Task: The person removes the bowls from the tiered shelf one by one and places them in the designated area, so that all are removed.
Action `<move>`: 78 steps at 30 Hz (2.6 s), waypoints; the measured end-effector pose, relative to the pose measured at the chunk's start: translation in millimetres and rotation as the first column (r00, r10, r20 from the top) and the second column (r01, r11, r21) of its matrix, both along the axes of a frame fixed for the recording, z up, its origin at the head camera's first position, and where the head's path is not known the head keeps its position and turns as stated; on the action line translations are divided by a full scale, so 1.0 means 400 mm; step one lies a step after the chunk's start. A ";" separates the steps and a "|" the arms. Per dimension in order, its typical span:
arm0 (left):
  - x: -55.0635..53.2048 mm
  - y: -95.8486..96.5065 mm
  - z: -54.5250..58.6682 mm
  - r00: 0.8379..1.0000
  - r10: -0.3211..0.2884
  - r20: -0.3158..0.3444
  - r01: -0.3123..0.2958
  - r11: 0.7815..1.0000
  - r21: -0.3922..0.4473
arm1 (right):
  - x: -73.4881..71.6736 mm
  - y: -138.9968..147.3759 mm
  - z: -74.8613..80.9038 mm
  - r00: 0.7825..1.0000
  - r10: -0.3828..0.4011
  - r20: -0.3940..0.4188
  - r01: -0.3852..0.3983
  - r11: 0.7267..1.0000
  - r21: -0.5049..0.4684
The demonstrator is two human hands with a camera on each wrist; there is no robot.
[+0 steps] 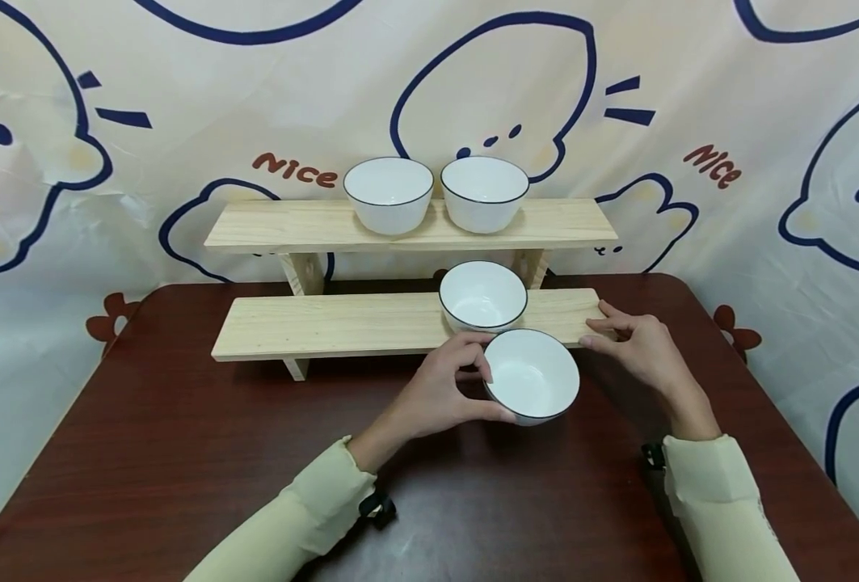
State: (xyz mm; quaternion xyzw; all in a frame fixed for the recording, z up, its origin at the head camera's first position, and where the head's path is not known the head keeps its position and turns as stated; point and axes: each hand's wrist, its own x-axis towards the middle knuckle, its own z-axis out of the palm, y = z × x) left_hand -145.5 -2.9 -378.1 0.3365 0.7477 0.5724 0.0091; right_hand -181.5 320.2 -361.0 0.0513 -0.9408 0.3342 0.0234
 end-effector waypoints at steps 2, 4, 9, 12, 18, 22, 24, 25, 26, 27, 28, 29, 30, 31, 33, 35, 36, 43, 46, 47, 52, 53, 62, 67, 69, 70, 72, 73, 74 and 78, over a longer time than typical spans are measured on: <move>0.000 0.008 -0.002 1.000 -0.002 -0.005 0.002 1.000 0.005 | -0.001 -0.001 0.002 1.000 0.004 -0.005 -0.004 1.000 -0.001; 0.000 0.016 -0.003 1.000 -0.001 -0.015 0.001 1.000 0.006 | -0.002 -0.003 0.004 1.000 0.010 -0.009 -0.010 1.000 0.002; 0.001 0.032 -0.007 1.000 0.005 -0.031 -0.004 1.000 0.008 | -0.006 -0.003 0.007 1.000 0.016 -0.025 -0.016 1.000 0.008; 0.000 0.039 -0.010 1.000 0.012 -0.023 -0.012 1.000 0.005 | -0.010 -0.003 0.008 1.000 0.016 -0.026 -0.016 1.000 0.007; -0.002 0.056 -0.020 1.000 0.009 0.014 -0.009 1.000 0.010 | -0.009 0.000 0.007 0.999 0.017 -0.027 -0.017 1.000 0.015; 0.001 0.067 -0.026 0.999 -0.019 0.048 0.018 0.999 0.027 | -0.005 0.001 0.004 0.999 0.013 -0.034 -0.013 1.000 0.016; 0.003 0.072 -0.028 0.997 -0.030 0.065 0.028 0.999 0.026 | -0.005 0.001 0.003 0.999 0.012 -0.037 -0.011 1.000 0.012; 0.004 0.075 -0.029 0.997 -0.034 0.074 0.033 0.999 0.023 | -0.004 0.001 0.002 0.999 0.011 -0.036 -0.011 1.000 0.008; 0.005 0.077 -0.030 0.996 -0.038 0.081 0.037 0.999 0.019 | -0.004 0.001 0.002 0.999 0.008 -0.033 -0.008 1.000 0.007; 0.007 0.080 -0.030 0.995 -0.044 0.088 0.043 0.999 0.016 | -0.003 0.001 0.002 1.000 0.005 -0.027 -0.005 1.000 0.005; 0.008 0.083 -0.031 0.994 -0.048 0.093 0.047 0.999 0.009 | -0.003 0.001 0.001 1.000 0.001 -0.021 -0.001 1.000 0.004; 0.009 0.085 -0.032 0.994 -0.052 0.096 0.052 0.999 -0.001 | -0.002 0.001 0.001 1.000 -0.002 -0.015 0.002 1.000 0.003; 0.010 0.088 -0.033 0.994 -0.053 0.098 0.055 0.998 -0.013 | -0.001 0.001 0.001 1.000 -0.006 -0.008 0.006 1.000 0.000; 0.011 0.090 -0.035 0.993 -0.054 0.101 0.057 0.998 -0.025 | 0.000 0.000 0.001 1.000 -0.009 -0.003 0.009 1.000 -0.004; 0.013 0.093 -0.036 0.993 -0.052 0.106 0.057 0.997 -0.050 | 0.003 -0.001 0.000 1.000 -0.012 0.001 0.012 1.000 -0.009; 0.014 0.094 -0.037 0.994 -0.048 0.103 0.056 0.996 -0.074 | 0.004 -0.002 -0.001 1.000 -0.011 -0.003 0.011 1.000 -0.014; 0.015 0.094 -0.038 0.994 -0.045 0.101 0.054 0.995 -0.085 | 0.005 -0.003 -0.001 1.000 -0.012 -0.006 0.012 1.000 -0.016; 0.017 0.090 -0.046 0.999 -0.011 0.047 0.021 0.975 -0.222 | 0.006 -0.009 -0.001 1.000 -0.015 -0.002 0.015 1.000 -0.013; 0.020 0.087 -0.045 1.000 -0.009 0.019 0.014 0.959 -0.284 | 0.007 -0.011 -0.001 1.000 -0.014 0.005 0.014 1.000 -0.019; 0.022 0.087 -0.045 1.000 -0.010 0.010 0.013 0.954 -0.301 | 0.007 -0.011 -0.002 1.000 -0.014 0.004 0.014 1.000 -0.021; 0.027 0.086 -0.041 0.999 -0.017 -0.038 0.002 0.931 -0.366 | 0.008 -0.014 0.000 1.000 -0.020 0.012 0.020 0.999 -0.045; 0.027 0.086 -0.041 0.999 -0.019 -0.041 0.003 0.929 -0.370 | 0.008 -0.015 0.000 1.000 -0.022 0.015 0.022 0.999 -0.047; 0.023 0.076 -0.045 1.000 -0.018 -0.010 0.012 0.920 -0.393 | 0.007 -0.016 0.000 0.999 -0.023 0.031 0.025 0.998 -0.055; 0.020 0.077 -0.046 1.000 -0.015 0.028 0.025 0.913 -0.407 | 0.007 -0.014 0.000 1.000 -0.023 0.020 0.024 0.998 -0.051; 0.021 0.078 -0.046 0.999 -0.012 0.034 0.025 0.911 -0.413 | 0.006 -0.013 0.001 1.000 -0.021 0.018 0.022 0.998 -0.051; 0.022 0.078 -0.045 0.999 -0.012 0.038 0.027 0.909 -0.415 | 0.006 -0.013 0.000 1.000 -0.021 0.018 0.022 0.999 -0.050; 0.024 0.077 -0.044 0.999 -0.011 0.046 0.030 0.907 -0.419 | 0.006 -0.012 -0.001 1.000 -0.021 0.015 0.021 0.999 -0.049; 0.025 0.076 -0.043 0.999 -0.012 0.049 0.032 0.907 -0.420 | 0.005 -0.012 -0.002 1.000 -0.020 0.014 0.021 0.999 -0.050; 0.026 0.076 -0.042 0.999 -0.013 0.052 0.034 0.907 -0.421 | 0.005 -0.011 -0.002 1.000 -0.020 0.013 0.021 0.998 -0.051; 0.025 0.072 -0.042 0.999 -0.020 0.047 0.037 0.910 -0.414 | 0.002 -0.011 -0.002 1.000 -0.022 0.009 0.023 0.998 -0.051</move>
